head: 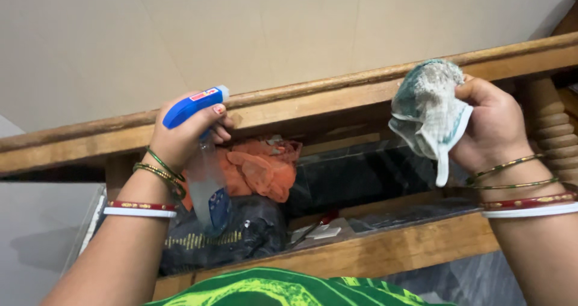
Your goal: The person sprays a cleaning solution onto a wooden bed frame and wipes it with a cloth. They clean the horizontal rails and the turned legs of the frame, moving around the piece to reach different sections.
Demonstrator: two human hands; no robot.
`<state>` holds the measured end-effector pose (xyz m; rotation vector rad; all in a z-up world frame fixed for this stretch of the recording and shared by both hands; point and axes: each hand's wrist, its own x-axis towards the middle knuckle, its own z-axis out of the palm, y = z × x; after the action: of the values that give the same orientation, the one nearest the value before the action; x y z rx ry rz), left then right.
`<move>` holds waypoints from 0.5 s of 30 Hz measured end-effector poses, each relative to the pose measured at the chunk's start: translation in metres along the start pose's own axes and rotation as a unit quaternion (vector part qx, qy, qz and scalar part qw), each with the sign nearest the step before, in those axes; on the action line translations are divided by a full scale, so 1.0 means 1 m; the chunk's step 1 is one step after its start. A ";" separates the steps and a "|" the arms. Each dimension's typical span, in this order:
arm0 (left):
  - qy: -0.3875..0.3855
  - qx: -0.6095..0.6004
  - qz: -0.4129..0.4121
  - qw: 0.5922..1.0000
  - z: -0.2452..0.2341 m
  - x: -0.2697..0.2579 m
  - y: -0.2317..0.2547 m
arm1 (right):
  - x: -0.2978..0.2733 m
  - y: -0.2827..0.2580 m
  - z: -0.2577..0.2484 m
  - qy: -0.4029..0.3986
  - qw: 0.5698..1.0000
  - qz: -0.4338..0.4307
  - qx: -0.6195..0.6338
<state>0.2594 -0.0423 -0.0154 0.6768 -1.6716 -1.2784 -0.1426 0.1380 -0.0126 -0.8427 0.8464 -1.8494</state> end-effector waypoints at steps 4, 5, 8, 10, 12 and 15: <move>-0.021 -0.018 0.009 1.000 -0.005 0.001 -0.005 | 0.004 0.007 0.013 -0.034 0.998 -0.017 -0.044; -0.029 -0.014 0.009 0.999 -0.006 0.003 -0.005 | 0.004 0.009 0.020 -0.050 0.998 -0.012 -0.036; -0.054 0.004 0.007 0.999 -0.011 0.005 -0.005 | 0.002 0.024 0.043 -0.085 0.996 0.001 -0.002; -0.077 0.022 0.005 0.997 -0.014 0.005 -0.005 | 0.003 0.037 0.058 -0.069 0.997 0.018 0.035; -0.086 0.022 -0.003 0.996 -0.015 0.004 -0.003 | 0.002 0.051 0.073 -0.063 0.994 0.040 0.078; -0.090 0.003 -0.016 0.996 -0.013 0.003 0.006 | -0.001 0.065 0.098 -0.107 0.981 0.090 0.131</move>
<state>0.2698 -0.0491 -0.0080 0.6094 -1.8160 -1.3919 -0.0324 0.0955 -0.0141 -0.7553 0.5131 -1.6333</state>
